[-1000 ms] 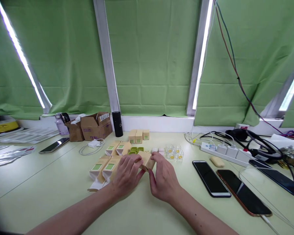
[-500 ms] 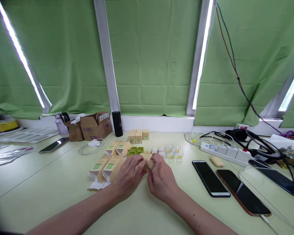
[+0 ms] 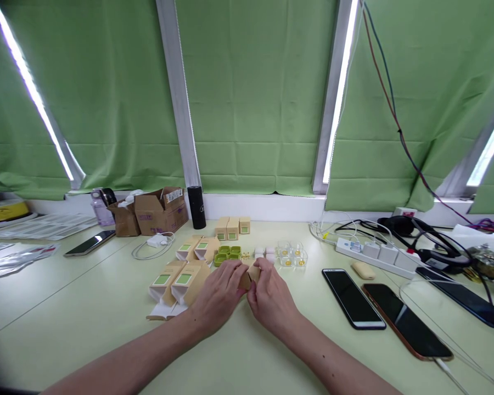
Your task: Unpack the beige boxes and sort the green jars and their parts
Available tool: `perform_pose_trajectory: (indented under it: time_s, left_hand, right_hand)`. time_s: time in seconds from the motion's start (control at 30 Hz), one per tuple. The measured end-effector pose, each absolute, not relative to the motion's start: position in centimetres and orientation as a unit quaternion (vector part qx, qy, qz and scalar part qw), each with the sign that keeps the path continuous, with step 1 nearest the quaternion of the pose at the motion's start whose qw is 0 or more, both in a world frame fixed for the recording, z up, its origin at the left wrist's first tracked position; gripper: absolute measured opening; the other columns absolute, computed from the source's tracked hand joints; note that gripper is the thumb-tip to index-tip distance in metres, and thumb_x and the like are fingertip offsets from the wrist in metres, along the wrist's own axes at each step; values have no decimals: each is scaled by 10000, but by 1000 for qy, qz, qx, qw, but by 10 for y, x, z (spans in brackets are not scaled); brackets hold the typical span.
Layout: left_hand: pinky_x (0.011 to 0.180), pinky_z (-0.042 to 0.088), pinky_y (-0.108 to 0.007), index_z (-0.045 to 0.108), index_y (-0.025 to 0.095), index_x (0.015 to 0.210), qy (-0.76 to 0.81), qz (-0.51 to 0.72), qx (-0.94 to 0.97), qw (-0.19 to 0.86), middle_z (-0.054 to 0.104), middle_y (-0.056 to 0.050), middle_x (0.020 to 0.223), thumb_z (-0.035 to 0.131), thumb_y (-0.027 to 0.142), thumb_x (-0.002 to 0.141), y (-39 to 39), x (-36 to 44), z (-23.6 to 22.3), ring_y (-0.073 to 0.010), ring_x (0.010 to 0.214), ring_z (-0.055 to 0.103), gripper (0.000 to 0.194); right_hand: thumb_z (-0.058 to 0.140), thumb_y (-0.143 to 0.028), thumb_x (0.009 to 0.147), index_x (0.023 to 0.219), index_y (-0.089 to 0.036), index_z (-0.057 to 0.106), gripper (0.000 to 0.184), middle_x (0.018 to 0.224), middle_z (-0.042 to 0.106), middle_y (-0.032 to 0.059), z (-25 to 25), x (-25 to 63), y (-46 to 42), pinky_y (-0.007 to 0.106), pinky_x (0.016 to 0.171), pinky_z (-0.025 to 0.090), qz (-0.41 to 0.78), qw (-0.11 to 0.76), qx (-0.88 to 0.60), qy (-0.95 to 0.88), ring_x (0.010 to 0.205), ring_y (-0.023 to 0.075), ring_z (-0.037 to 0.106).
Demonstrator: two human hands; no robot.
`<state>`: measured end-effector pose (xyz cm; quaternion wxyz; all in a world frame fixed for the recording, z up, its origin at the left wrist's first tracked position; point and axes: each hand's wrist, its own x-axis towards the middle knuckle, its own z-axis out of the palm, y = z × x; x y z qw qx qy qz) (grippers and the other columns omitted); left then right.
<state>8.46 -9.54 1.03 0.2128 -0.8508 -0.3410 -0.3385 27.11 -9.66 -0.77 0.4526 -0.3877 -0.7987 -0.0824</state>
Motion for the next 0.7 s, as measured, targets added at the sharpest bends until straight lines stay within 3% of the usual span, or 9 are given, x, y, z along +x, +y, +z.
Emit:
perform_pose_trajectory:
  time_s: [0.2, 0.3, 0.4, 0.5, 0.6, 0.7]
  left_hand:
    - [958, 592, -517, 428, 188, 1381, -356, -351, -854, 143, 641, -165, 1262, 563, 91, 906, -95, 79, 12, -326, 1193, 645, 504]
    - [988, 584, -527, 415, 191, 1391, -369, -359, -852, 97, 623, -170, 1293, 627, 99, 878, -94, 77, 11, -335, 1244, 618, 563]
    - [989, 584, -533, 418, 198, 1383, -381, -374, -843, 59, 614, -171, 1300, 673, 119, 864, -93, 77, 8, -339, 1251, 615, 584]
    - [970, 587, -543, 416, 213, 1391, -387, -384, -837, 43, 616, -165, 1298, 684, 145, 867, -92, 77, 6, -346, 1249, 618, 592]
    - [939, 593, -531, 407, 217, 1403, -379, -395, -836, 41, 625, -157, 1276, 649, 144, 883, -92, 77, 5, -334, 1210, 633, 579]
    - [901, 599, -494, 439, 224, 1357, -362, -403, -840, 33, 638, -132, 1198, 563, 78, 875, -93, 78, 8, -296, 1111, 650, 519]
  right_hand:
    - [379, -116, 943, 1322, -187, 265, 401, 1101, 628, 134, -5, 277, -94, 381, 686, 584, 10, 449, -406, -796, 798, 218, 696]
    - [336, -119, 987, 1339, -203, 244, 374, 1208, 606, 162, 1, 280, -93, 404, 751, 596, 41, 479, -398, -781, 925, 228, 705]
    - [382, -134, 995, 1346, -223, 268, 379, 1351, 523, 202, 10, 283, -94, 478, 863, 592, -6, 520, -377, -767, 1147, 271, 644]
    - [468, -110, 963, 1304, -247, 332, 391, 1347, 498, 191, 20, 285, -101, 568, 971, 545, -73, 538, -326, -774, 1287, 311, 550]
    - [492, -68, 938, 1293, -271, 361, 429, 1293, 522, 160, 25, 279, -113, 567, 955, 553, -94, 522, -266, -805, 1264, 306, 555]
    - [474, -51, 929, 1240, -256, 443, 374, 1251, 544, 148, 22, 269, -123, 490, 881, 581, -124, 468, -232, -844, 1175, 290, 585]
